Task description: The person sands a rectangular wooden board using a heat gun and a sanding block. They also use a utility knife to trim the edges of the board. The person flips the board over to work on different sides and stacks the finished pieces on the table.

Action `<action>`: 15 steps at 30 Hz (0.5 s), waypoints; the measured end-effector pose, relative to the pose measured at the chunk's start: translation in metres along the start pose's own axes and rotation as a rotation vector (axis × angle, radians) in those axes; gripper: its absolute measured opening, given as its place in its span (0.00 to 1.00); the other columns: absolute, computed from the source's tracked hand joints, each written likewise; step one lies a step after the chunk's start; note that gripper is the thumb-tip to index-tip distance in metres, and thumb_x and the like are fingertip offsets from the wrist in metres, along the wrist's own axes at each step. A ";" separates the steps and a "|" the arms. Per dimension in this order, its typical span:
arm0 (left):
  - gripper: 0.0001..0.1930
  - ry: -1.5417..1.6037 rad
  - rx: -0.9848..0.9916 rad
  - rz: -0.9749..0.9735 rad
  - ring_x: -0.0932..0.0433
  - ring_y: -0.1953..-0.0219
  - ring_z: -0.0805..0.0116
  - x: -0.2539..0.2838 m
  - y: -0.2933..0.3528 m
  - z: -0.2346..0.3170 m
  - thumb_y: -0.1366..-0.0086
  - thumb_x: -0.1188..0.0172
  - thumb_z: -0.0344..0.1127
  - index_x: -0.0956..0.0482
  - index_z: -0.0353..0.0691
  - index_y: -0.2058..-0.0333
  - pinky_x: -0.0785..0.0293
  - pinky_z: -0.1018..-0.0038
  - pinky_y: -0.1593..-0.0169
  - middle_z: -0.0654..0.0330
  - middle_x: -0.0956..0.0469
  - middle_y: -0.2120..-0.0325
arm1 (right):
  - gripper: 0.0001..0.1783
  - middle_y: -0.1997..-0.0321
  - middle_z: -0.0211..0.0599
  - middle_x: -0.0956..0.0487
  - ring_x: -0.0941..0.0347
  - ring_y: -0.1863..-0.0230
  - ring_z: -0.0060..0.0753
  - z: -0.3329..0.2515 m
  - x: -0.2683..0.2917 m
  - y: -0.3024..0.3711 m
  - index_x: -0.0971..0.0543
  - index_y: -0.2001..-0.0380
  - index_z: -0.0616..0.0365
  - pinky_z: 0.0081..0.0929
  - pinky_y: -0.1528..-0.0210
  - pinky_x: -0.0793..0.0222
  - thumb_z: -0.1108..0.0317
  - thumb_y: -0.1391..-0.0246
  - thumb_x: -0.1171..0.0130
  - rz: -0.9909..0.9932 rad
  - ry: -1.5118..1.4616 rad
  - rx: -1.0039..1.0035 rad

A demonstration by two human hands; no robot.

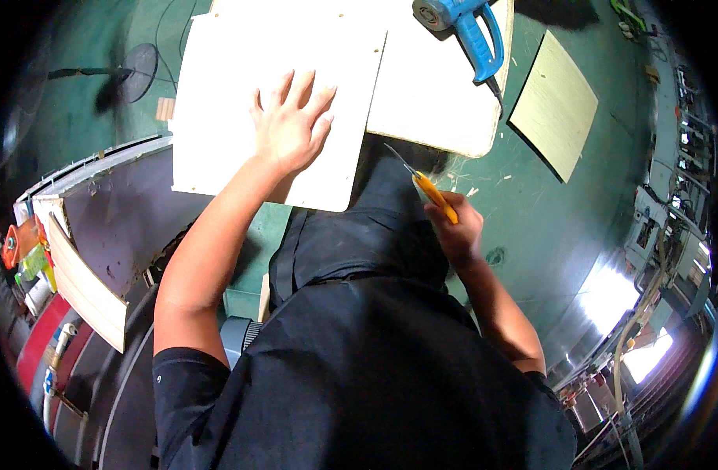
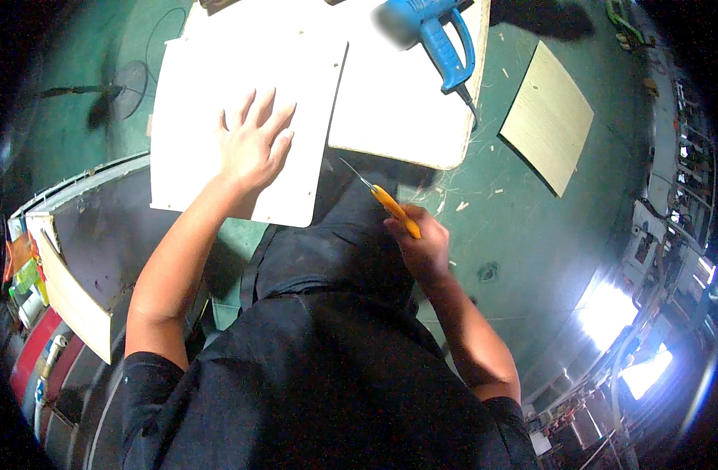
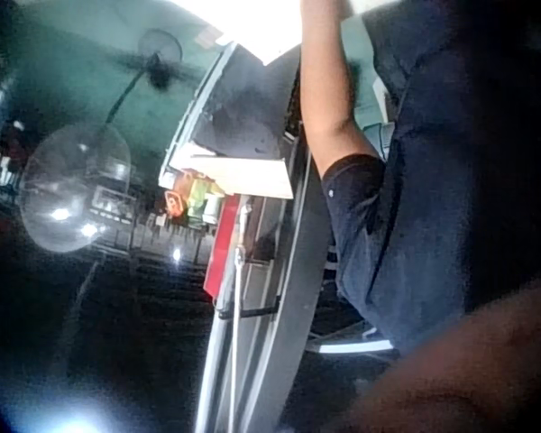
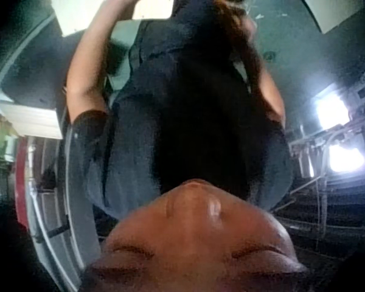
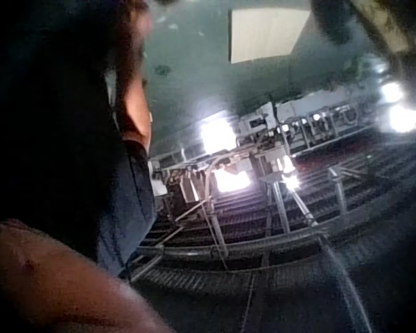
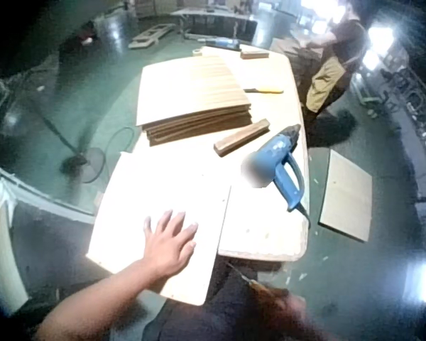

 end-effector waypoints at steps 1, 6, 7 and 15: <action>0.25 -0.004 0.001 0.003 0.47 0.21 0.46 0.000 0.001 -0.003 0.26 0.46 0.49 0.25 0.62 0.32 0.59 0.25 0.28 0.54 0.38 0.24 | 0.23 0.52 0.48 0.14 0.16 0.52 0.55 0.003 -0.005 0.000 0.19 0.43 0.52 0.45 0.49 0.20 0.61 0.40 0.28 0.006 0.049 0.087; 0.24 -0.002 -0.001 0.042 0.46 0.21 0.51 -0.008 0.002 -0.007 0.25 0.47 0.47 0.27 0.63 0.31 0.59 0.27 0.28 0.60 0.37 0.25 | 0.29 0.58 0.43 0.18 0.20 0.60 0.48 0.008 -0.017 -0.004 0.22 0.36 0.47 0.43 0.56 0.22 0.68 0.42 0.30 -0.074 0.292 0.635; 0.24 0.004 -0.005 0.047 0.46 0.21 0.51 -0.009 0.002 -0.008 0.25 0.47 0.47 0.27 0.63 0.31 0.59 0.27 0.28 0.60 0.37 0.25 | 0.30 0.60 0.42 0.19 0.21 0.62 0.48 0.009 -0.022 -0.005 0.22 0.35 0.44 0.43 0.58 0.23 0.67 0.41 0.31 -0.074 0.310 0.668; 0.25 0.052 0.017 0.035 0.47 0.20 0.52 -0.007 0.002 -0.008 0.25 0.46 0.44 0.27 0.51 0.32 0.59 0.29 0.26 0.60 0.38 0.24 | 0.27 0.66 0.36 0.27 0.23 0.67 0.47 -0.005 -0.046 -0.025 0.21 0.36 0.30 0.45 0.69 0.25 0.60 0.39 0.33 -0.122 0.483 0.515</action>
Point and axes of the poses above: each hand's wrist, its own y-axis away from the middle knuckle, its own x-axis out of the back of the hand, z = x × y, the point moved 3 cm from there along -y, towards the middle knuckle
